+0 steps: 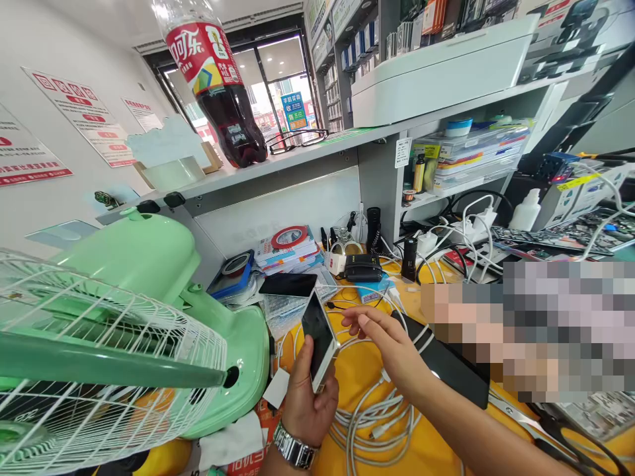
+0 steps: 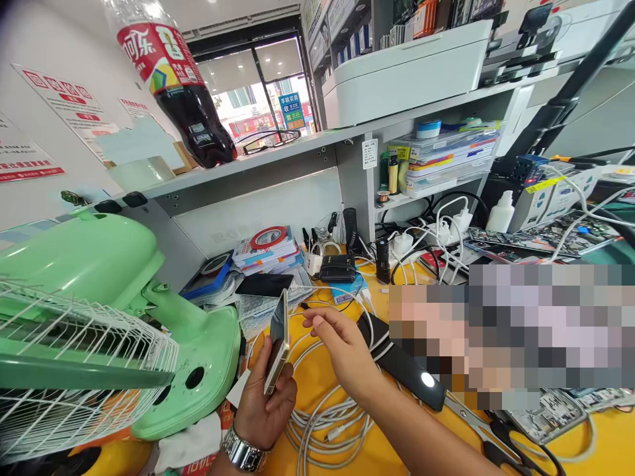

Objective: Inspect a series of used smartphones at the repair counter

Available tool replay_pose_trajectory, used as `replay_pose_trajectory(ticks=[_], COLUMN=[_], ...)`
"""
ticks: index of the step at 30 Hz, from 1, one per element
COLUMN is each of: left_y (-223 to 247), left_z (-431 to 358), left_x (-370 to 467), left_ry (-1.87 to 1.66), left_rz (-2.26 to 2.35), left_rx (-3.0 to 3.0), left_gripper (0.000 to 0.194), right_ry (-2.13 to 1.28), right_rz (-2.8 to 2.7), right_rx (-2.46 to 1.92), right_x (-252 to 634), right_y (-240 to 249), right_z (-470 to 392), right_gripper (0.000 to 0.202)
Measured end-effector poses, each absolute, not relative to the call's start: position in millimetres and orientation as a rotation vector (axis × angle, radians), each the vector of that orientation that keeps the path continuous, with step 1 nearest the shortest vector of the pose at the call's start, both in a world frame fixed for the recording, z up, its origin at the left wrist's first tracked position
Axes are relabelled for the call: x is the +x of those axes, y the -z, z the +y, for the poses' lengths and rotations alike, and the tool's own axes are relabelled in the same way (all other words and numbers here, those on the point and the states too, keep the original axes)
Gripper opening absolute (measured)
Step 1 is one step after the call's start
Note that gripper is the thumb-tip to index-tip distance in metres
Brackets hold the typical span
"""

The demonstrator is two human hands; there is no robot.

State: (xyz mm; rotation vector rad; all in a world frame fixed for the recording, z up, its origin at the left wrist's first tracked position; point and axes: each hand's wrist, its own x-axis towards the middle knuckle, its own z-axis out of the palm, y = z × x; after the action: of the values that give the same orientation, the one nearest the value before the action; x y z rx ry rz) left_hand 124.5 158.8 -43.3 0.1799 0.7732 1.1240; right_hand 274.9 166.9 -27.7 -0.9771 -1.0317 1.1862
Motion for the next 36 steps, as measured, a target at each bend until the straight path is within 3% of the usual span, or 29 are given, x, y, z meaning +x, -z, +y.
replay_pose_trajectory(ticks=[10, 26, 36], left_y=[36, 52, 48], left_z=[159, 161, 163], left_x=[120, 107, 111], left_ry=[-1.206, -1.077, -1.159], left_rz=[0.593, 0.331, 0.477], left_rx=[-0.095, 0.040, 0.003], left_gripper=[0.030, 0.044, 0.037], right_ry=[-1.189, -1.182, -1.179], right_rz=[-1.018, -1.043, -1.054], right_rx=[-0.948, -0.947, -0.946], right_x=[274, 274, 273], right_y=[30, 25, 24], right_z=[166, 165, 165], right_gripper=[0.042, 0.037, 0.035])
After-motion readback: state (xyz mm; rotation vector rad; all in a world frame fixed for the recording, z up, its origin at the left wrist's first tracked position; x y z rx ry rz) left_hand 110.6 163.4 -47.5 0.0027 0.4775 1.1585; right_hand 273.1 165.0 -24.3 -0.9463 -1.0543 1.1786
